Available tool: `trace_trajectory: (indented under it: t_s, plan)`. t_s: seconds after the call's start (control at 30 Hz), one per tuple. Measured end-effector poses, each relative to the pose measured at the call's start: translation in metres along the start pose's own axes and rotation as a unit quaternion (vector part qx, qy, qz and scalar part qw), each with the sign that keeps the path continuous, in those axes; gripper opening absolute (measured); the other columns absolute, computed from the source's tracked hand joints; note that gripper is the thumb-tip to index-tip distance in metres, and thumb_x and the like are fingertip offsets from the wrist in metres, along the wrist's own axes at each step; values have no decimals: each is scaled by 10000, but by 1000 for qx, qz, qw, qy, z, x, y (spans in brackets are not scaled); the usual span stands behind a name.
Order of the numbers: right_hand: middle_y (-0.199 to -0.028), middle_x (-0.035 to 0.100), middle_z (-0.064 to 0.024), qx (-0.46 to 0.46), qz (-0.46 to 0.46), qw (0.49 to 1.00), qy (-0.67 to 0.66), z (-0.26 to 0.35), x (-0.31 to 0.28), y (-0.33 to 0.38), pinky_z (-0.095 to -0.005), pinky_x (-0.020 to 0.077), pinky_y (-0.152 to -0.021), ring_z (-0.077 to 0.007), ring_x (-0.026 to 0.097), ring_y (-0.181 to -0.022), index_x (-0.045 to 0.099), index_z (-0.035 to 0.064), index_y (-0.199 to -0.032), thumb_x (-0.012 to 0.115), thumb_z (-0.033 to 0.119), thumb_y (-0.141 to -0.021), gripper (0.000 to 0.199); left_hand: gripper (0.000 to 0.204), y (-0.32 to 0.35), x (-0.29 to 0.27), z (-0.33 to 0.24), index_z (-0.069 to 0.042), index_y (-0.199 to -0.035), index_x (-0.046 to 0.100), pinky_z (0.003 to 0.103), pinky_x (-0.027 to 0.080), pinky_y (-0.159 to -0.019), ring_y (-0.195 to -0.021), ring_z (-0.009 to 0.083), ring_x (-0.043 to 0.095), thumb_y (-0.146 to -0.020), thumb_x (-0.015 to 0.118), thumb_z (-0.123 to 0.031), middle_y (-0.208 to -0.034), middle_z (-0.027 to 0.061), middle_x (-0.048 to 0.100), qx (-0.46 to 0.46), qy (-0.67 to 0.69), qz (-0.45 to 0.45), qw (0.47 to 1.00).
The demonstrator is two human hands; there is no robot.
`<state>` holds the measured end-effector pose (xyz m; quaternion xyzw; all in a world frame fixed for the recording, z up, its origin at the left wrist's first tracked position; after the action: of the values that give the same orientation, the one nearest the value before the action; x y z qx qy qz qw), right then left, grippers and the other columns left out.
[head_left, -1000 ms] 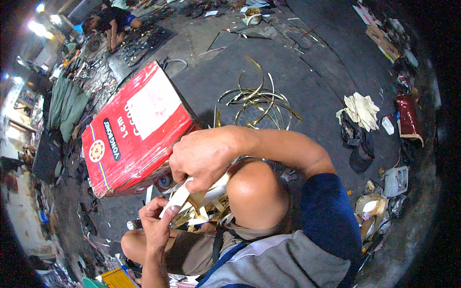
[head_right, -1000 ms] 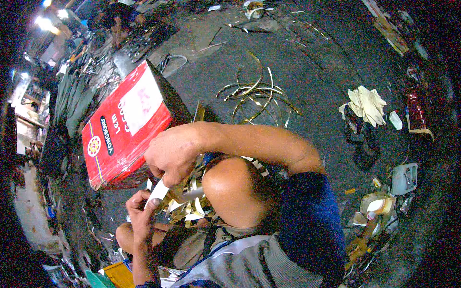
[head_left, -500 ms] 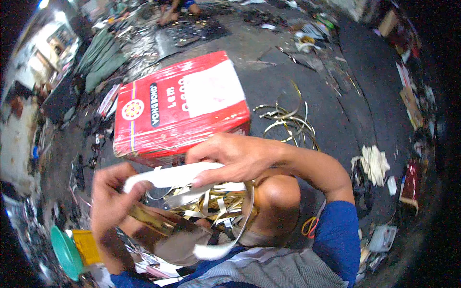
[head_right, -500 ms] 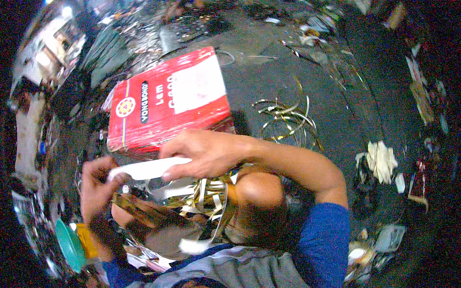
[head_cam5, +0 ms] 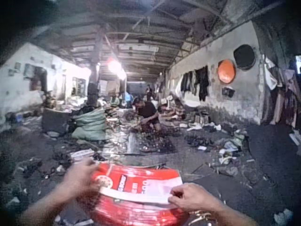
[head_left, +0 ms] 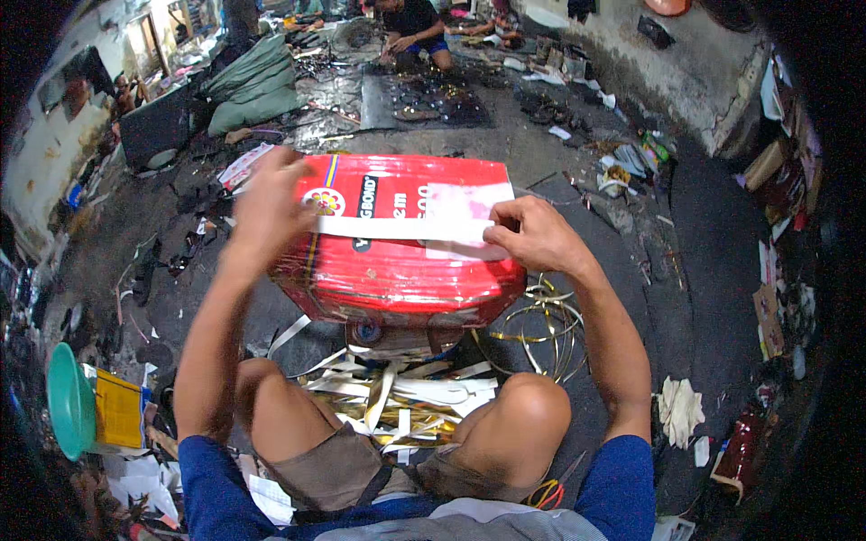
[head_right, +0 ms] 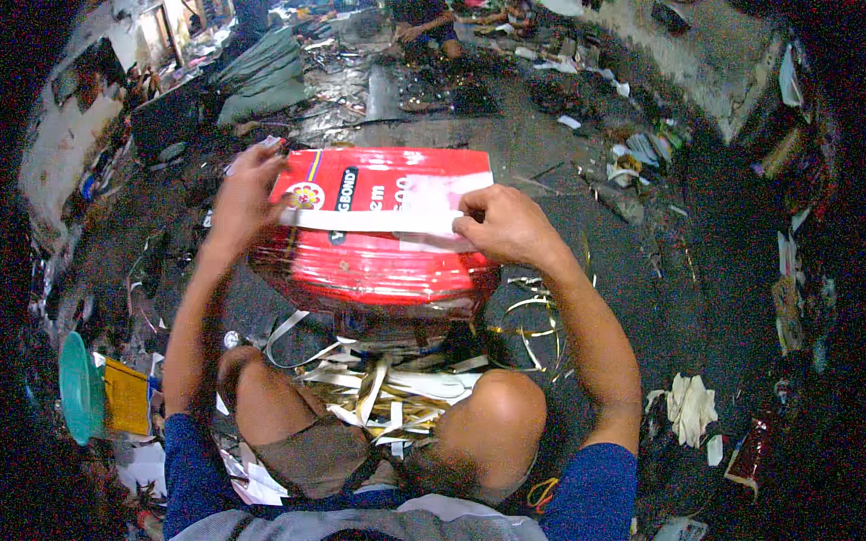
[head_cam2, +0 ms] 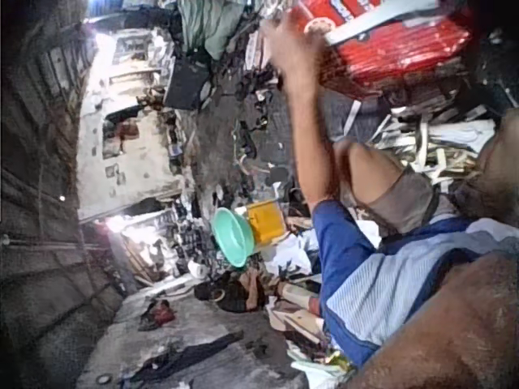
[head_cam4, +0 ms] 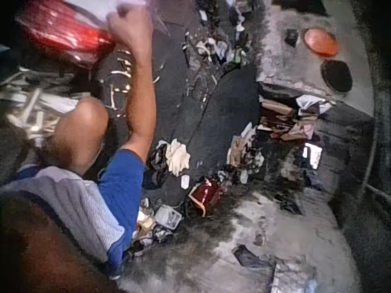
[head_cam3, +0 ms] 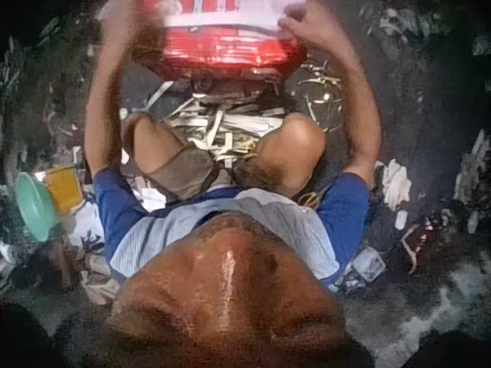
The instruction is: The person sits on the floor and wraps a red cardboard box with a white ribbon. They repeatedly pull the ribbon across the box, tuck it under, and adjust it to secure the package.
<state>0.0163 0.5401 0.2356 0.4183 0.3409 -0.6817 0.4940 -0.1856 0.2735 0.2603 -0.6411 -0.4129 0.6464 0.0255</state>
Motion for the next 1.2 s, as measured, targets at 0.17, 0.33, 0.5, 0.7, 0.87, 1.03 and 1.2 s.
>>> trace_trajectory:
  t_s: [0.17,0.33,0.5,0.7,0.87,1.03,1.2]
  plan:
    - [-905,758,-181,45,16,997,65,-14,-1,-4,-481,573,-807,-376,733,-859,777,57,-965,694,358,-818,345,414,-25,115,-129,-37,-1160,705,380,568,-787,-911,248,696,-774,821,-134,-1031,138,716,107,399,41,910]
    - [-923,717,-135,-10,-127,989,76,-15,-3,13,-472,566,-793,-359,714,-868,773,94,-991,722,313,-834,275,248,-22,149,-155,-4,-1018,742,371,564,-759,-823,258,700,-804,801,-115,-925,143,718,59,432,70,897]
    - [-899,654,-105,-77,-198,977,27,-16,1,28,-442,562,-737,-342,698,-836,763,125,-1054,747,190,-853,211,210,-15,146,-158,-14,-1017,763,360,555,-739,-811,262,692,-841,800,-124,-928,136,706,61,439,57,895]
    - [-892,642,-107,-113,-199,973,1,-18,5,28,-401,558,-718,-298,689,-792,791,94,-989,787,183,-842,172,171,-11,143,-156,-38,-1011,782,349,553,-708,-784,241,692,-859,793,-117,-927,121,703,99,410,34,906]
    - [-869,624,-120,-75,-194,978,-17,-26,6,28,-377,540,-724,-280,667,-792,812,74,-984,814,167,-827,183,161,-10,138,-157,-24,-984,775,341,556,-710,-792,226,695,-846,801,-104,-920,115,708,94,433,42,895]
    - [-843,601,-88,-69,-140,984,-84,-33,1,20,-347,504,-695,-217,611,-759,820,80,-993,819,147,-819,187,155,-13,139,-153,-16,-960,768,339,556,-733,-815,221,698,-831,803,-93,-917,118,709,37,456,85,885]
    - [-826,576,-66,-90,-167,978,-87,-36,3,17,-319,473,-658,-177,572,-733,819,77,-986,827,145,-808,191,168,-15,141,-154,-17,-951,767,345,556,-749,-830,227,700,-813,809,-103,-910,122,707,38,455,83,886]
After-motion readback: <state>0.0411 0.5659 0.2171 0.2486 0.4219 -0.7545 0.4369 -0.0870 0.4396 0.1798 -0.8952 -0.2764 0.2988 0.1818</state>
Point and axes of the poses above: each hand's wrist, its own y-axis away from the middle knuckle, its own x-axis out of the palm, z = x × y, the point moved 6 cm from there along -y, towards the middle knuckle
